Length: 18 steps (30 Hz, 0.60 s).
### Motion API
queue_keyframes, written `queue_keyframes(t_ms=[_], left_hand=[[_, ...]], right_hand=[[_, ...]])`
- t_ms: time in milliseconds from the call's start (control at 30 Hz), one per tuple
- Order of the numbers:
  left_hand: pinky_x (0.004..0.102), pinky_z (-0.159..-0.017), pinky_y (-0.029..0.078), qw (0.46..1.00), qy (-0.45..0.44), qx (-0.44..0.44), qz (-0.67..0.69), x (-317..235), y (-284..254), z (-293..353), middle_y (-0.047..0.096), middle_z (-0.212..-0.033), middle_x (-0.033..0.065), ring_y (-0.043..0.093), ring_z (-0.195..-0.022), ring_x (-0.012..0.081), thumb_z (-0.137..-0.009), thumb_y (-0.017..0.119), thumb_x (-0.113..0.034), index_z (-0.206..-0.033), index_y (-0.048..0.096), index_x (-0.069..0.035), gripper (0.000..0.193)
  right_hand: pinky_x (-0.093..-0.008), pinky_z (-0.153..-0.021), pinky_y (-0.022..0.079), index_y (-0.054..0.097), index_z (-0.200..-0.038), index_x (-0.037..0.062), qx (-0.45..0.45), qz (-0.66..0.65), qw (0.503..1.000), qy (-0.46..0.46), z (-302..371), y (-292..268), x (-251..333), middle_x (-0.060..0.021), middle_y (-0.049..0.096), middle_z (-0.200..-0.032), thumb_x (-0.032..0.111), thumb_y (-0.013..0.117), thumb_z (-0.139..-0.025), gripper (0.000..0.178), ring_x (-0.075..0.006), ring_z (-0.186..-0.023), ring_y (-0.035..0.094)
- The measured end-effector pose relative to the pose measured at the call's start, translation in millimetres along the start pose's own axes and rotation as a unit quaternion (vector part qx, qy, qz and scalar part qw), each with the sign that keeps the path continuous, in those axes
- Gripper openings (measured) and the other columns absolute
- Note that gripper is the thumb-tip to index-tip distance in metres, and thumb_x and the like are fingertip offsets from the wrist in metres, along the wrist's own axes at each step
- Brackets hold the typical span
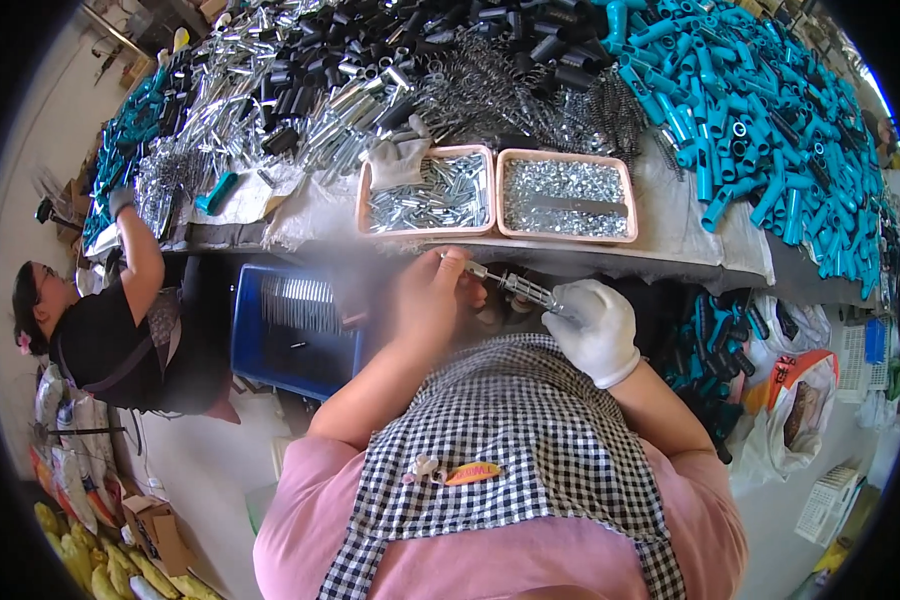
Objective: Assembling small plastic housings with metal pins and internal components at a factory workbench.
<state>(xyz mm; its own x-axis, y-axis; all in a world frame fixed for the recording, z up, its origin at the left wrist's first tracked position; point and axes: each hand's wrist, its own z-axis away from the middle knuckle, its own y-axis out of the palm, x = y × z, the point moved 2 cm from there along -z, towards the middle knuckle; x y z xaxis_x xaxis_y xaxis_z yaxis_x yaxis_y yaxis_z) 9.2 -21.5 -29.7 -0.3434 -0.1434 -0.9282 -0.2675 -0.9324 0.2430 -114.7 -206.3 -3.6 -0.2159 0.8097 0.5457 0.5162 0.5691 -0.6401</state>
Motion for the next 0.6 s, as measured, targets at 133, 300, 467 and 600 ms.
queue_keyframes(t_ms=[133, 300, 467, 600], left_hand=[[0.0311, -0.053, 0.053, 0.999, -0.029, 0.044, 0.008, -3.0, 1.2, -1.8, 0.063, -0.074, 0.0106, 0.062, -0.059, 0.0172, -0.100, 0.049, -0.021, -0.100, 0.059, 0.003, 0.025], [0.0301, -0.055, 0.054, 0.996, -0.046, 0.068, 0.046, -9.5, 1.8, 2.2, 0.064, -0.075, 0.0112, 0.063, -0.061, 0.0171, -0.100, 0.048, -0.020, -0.101, 0.059, 0.003, 0.026], [0.0300, -0.056, 0.055, 0.996, -0.048, 0.063, 0.051, -11.1, 1.3, 9.0, 0.064, -0.075, 0.0116, 0.064, -0.062, 0.0175, -0.100, 0.049, -0.021, -0.101, 0.058, 0.003, 0.026], [0.0300, -0.056, 0.054, 0.997, -0.032, 0.066, 0.039, -9.9, -5.2, 4.9, 0.064, -0.075, 0.0111, 0.064, -0.062, 0.0175, -0.100, 0.050, -0.022, -0.101, 0.058, 0.002, 0.025]], right_hand=[[-0.0343, -0.058, 0.051, 0.066, -0.086, 0.0042, 0.007, 0.006, 1.000, -0.011, -3.2, -7.0, 4.0, -0.0094, 0.064, -0.077, 0.011, 0.077, -0.063, 0.027, -0.0265, -0.065, 0.063], [-0.0321, -0.059, 0.052, 0.066, -0.088, 0.0027, -0.018, -0.037, 0.999, 0.025, -1.6, -12.0, 7.5, -0.0103, 0.064, -0.077, 0.005, 0.075, -0.063, 0.027, -0.0255, -0.066, 0.064], [-0.0329, -0.060, 0.053, 0.066, -0.087, 0.0029, -0.020, -0.053, 0.998, 0.015, 0.5, -14.9, 10.0, -0.0100, 0.063, -0.081, 0.004, 0.077, -0.060, 0.030, -0.0262, -0.068, 0.064], [-0.0327, -0.060, 0.053, 0.065, -0.085, 0.0042, -0.020, -0.024, 0.999, -0.006, -3.3, -14.7, 12.8, -0.0095, 0.062, -0.081, 0.002, 0.077, -0.058, 0.030, -0.0256, -0.070, 0.064]])
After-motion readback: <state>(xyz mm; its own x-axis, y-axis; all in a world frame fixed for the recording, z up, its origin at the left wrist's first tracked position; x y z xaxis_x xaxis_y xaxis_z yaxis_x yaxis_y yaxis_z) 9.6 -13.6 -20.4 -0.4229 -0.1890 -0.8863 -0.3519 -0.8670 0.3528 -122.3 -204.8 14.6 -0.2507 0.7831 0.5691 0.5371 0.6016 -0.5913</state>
